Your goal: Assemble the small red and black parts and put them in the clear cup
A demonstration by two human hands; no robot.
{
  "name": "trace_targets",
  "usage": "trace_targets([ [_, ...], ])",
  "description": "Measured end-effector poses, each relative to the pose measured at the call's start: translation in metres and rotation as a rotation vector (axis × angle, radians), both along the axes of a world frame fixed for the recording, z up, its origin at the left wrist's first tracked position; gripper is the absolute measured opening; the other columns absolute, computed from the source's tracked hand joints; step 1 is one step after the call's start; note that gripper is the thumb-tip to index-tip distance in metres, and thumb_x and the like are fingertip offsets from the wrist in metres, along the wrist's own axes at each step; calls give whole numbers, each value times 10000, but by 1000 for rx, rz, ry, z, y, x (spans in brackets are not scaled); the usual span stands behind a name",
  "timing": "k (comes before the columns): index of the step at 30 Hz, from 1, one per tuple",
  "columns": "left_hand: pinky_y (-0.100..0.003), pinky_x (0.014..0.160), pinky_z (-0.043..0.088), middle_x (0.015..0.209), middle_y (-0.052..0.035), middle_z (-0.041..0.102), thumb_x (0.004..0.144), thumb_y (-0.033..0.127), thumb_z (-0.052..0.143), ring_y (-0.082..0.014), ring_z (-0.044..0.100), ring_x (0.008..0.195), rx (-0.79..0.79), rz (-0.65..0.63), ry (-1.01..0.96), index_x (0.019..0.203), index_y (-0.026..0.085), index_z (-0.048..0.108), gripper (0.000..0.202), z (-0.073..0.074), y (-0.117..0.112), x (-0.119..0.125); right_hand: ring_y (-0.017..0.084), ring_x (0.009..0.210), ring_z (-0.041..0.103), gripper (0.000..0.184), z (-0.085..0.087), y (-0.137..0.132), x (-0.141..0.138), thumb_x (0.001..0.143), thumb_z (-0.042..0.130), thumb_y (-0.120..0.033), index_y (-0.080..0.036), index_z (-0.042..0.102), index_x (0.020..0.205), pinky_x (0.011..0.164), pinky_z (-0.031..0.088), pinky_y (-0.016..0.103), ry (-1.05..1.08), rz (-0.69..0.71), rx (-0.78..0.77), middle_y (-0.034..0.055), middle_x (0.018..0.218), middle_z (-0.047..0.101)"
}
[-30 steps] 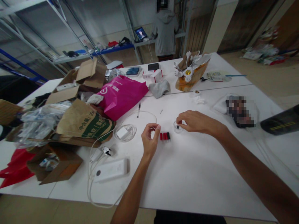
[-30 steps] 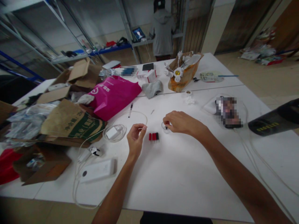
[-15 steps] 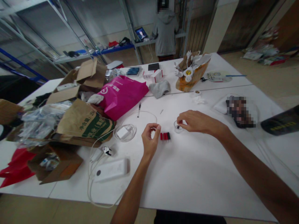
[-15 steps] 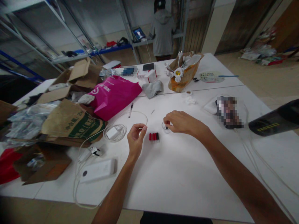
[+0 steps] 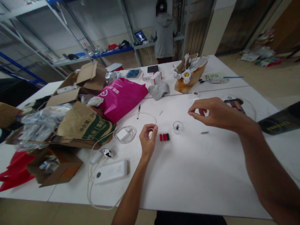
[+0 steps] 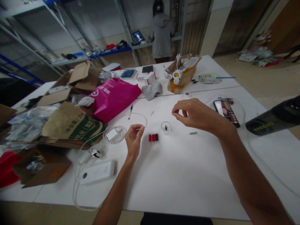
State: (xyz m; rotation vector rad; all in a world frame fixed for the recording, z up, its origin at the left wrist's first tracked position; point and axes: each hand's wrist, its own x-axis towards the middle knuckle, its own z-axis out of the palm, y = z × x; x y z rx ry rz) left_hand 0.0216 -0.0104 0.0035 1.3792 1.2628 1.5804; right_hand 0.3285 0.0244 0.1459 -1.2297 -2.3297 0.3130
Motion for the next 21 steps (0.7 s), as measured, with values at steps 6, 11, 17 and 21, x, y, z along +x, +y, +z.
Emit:
trace_targets([
  [6,-322,895,565,1025,-62,782,1044,478,779,-194,714,949,18,-56,184,1057,206,782,273,0,5,-12,204,747,694,157,-10,-8,-2,1016,669,-306,-236,808,998,762,513,352,73,33,-22,55,913,816],
  [11,-441,1068,558,1271,-105,804,1012,480,821,-272,723,1168,23,-332,515,1314,249,796,382,4,15,-40,265,986,775,228,-72,-19,27,1069,669,-411,-231,777,1159,934,602,427,135,-24,-8,105,1129,830],
  [17,-679,1310,392,1626,-127,655,794,549,1025,-412,516,1525,-43,-494,905,1535,315,707,840,-5,14,-61,347,1310,750,365,-151,-46,75,1003,781,-558,-291,797,1251,1186,581,565,225,-111,-21,119,1360,802],
  [21,-694,1334,367,1698,-125,597,771,577,1034,-424,466,1586,-51,-516,980,1576,335,677,913,-18,7,-67,353,1341,742,378,-182,-57,83,997,784,-591,-322,824,1260,1223,564,608,269,-178,-98,97,1412,794],
])
